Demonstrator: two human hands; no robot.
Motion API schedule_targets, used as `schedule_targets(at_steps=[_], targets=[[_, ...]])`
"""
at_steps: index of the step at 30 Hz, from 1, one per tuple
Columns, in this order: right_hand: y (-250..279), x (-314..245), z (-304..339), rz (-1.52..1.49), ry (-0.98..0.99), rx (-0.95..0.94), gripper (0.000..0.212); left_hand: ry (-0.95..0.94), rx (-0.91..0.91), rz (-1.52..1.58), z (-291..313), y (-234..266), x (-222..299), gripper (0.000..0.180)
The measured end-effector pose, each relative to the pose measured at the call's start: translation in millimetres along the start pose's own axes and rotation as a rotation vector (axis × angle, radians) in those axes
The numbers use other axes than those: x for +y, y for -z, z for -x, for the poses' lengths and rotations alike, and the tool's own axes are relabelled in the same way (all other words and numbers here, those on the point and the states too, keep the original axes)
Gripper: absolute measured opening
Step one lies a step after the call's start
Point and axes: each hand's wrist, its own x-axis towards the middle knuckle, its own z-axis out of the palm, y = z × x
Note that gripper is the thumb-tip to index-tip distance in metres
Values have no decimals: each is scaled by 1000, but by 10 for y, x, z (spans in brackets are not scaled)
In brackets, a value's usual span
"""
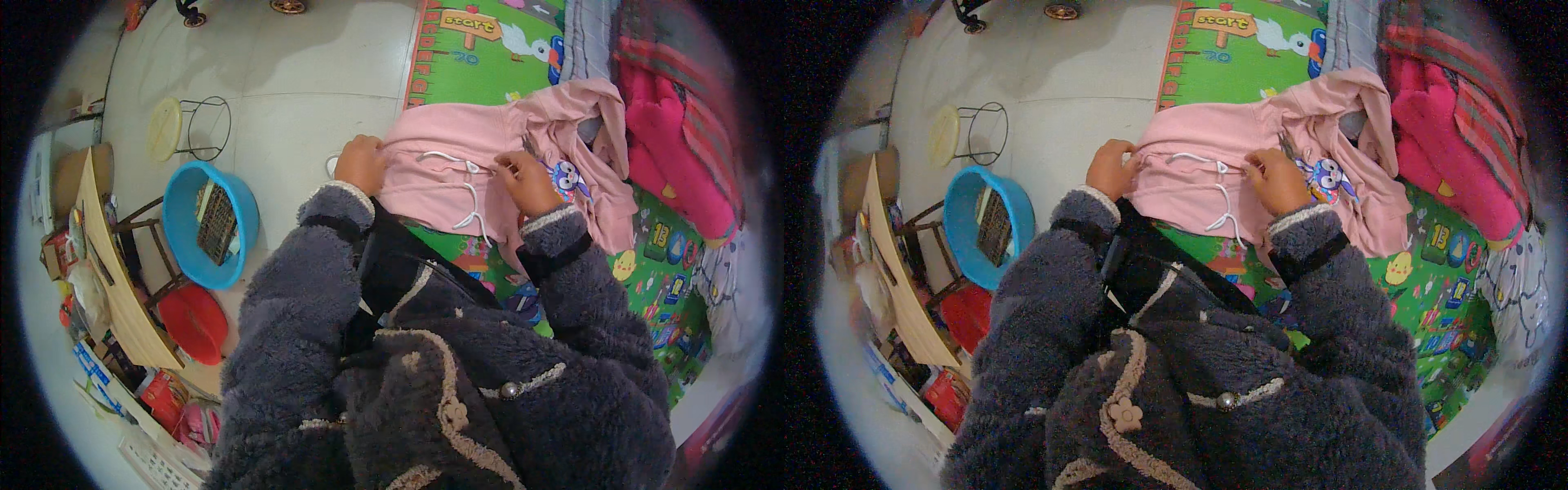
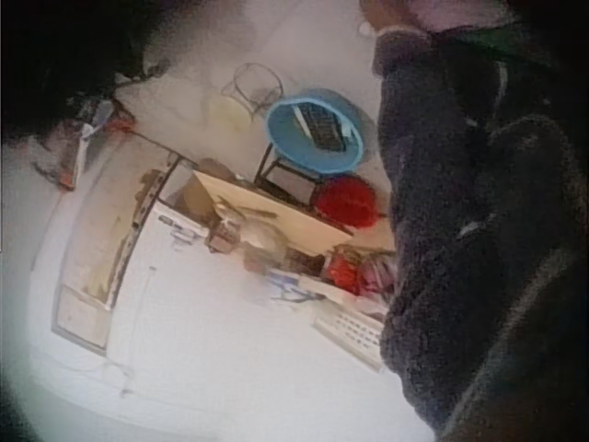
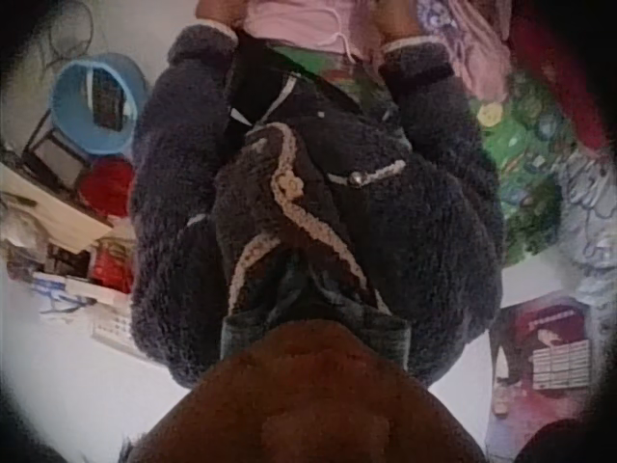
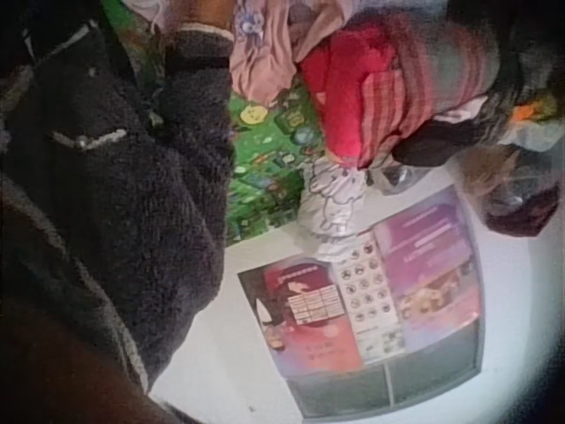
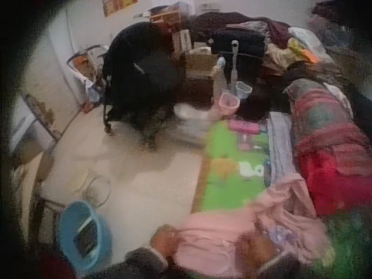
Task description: The person picks up a pair of scissors and a pink hoodie from a cluttered room. They then sit on the floor and use the scissors to cut the drawstrings of the hoodie.
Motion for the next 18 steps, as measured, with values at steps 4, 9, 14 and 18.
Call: schedule_targets(at_steps=[4,9,14,18], targets=[[-136,-78,-176,119,178,69,17,82,-16,-28,-32,-150,-60,27],[-347,-305,-12,114,210,51,13,9,-18,-13,-27,-228,-140,26],[-616,-554,286,68,485,-67,24,66,-135,-170,-98,-198,-38,23],[-763,-651,248,69,534,-39,33,93,205,10,-66,-22,104,19]])
